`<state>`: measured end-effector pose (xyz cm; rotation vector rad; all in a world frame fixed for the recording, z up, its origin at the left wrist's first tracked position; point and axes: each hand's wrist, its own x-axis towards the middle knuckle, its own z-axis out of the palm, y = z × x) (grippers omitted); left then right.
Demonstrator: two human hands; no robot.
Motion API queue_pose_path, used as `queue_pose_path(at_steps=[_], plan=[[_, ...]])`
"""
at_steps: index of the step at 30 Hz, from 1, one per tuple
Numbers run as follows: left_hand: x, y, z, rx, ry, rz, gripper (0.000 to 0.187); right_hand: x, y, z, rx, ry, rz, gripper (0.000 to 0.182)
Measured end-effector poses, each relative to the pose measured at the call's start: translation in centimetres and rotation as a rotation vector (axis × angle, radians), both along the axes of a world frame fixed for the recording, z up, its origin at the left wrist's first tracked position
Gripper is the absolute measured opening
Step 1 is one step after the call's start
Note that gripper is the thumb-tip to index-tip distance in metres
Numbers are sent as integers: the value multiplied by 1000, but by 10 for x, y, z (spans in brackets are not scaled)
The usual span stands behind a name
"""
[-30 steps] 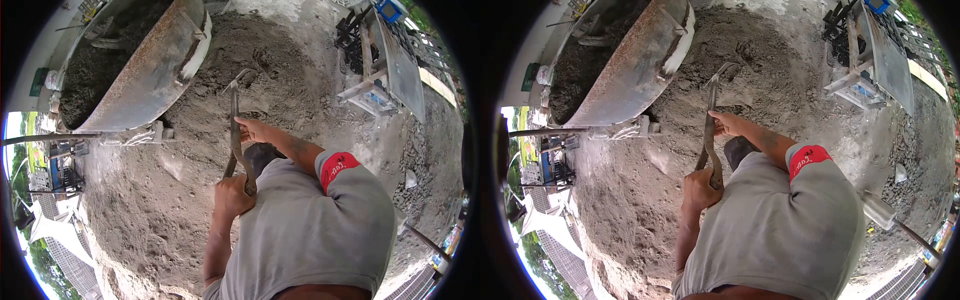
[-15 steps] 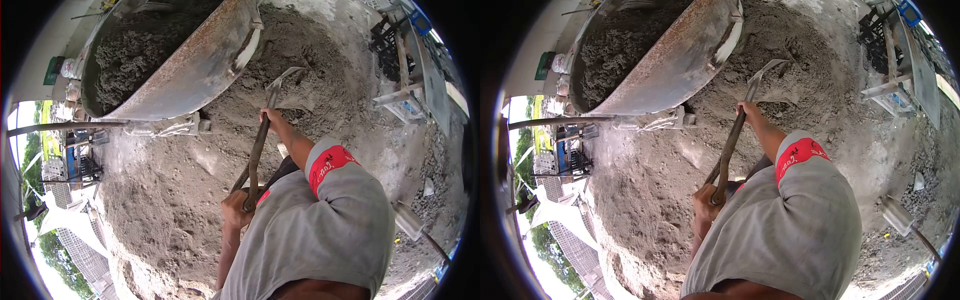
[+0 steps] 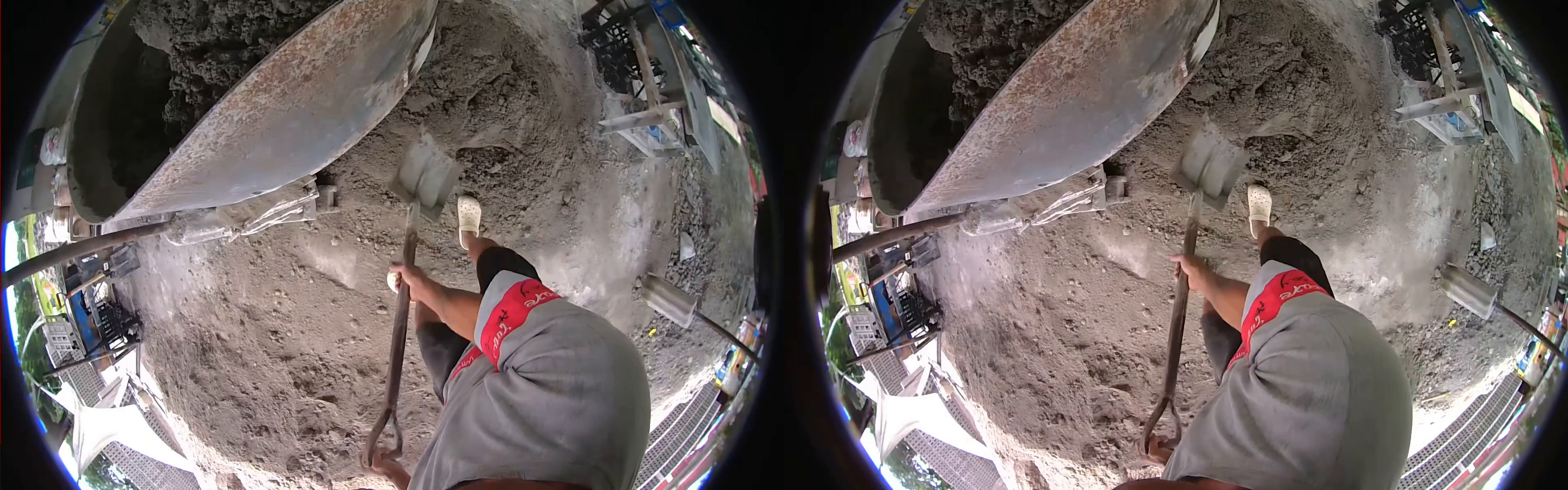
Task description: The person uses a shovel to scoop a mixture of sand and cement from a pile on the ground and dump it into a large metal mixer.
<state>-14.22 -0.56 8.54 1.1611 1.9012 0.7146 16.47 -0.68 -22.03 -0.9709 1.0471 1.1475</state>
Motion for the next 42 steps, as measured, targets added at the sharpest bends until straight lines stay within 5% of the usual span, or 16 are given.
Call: queue_pose_path(at_steps=[4,7,11,12,15,19,20,26,28,29,30,32,35,36,39,42], plan=[[-20,32,35,8,148,175,9,-134,84,63,19,377,213,13],[3,74,24,-37,139,180,8,-168,128,90,38,392,319,15],[88,132,-47,-188,-31,74,11,17,113,37,-27,234,29,11],[128,137,-81,-258,-109,23,12,100,84,-19,85,144,-254,11],[244,108,-133,-177,-202,-248,13,306,-13,-89,-8,-89,-232,16],[266,73,-122,-7,-62,-452,18,282,-26,-73,30,-78,-344,17],[249,74,-123,157,77,-667,20,284,-27,-68,32,-30,-343,18],[211,39,-88,82,-13,-484,16,247,-92,-29,85,28,-434,19],[203,16,-93,618,309,-1105,15,247,-135,-26,72,-52,-442,25],[222,-12,-86,419,39,-951,16,253,-160,-29,35,-84,-468,25],[226,-32,-93,373,-162,-1078,16,262,-187,-28,-33,-120,-470,26],[250,-58,-87,485,-308,-1483,15,273,-228,6,-44,-151,-608,26],[214,-58,-88,554,-336,-1515,14,254,-257,22,121,-231,-758,28],[181,-67,-88,525,-327,-1501,14,235,-247,43,73,-281,-655,28],[75,-87,-108,76,-130,-681,13,173,-204,33,54,-225,-430,25],[34,-101,-50,-210,-78,96,6,50,-124,-14,-7,-57,-109,24]])
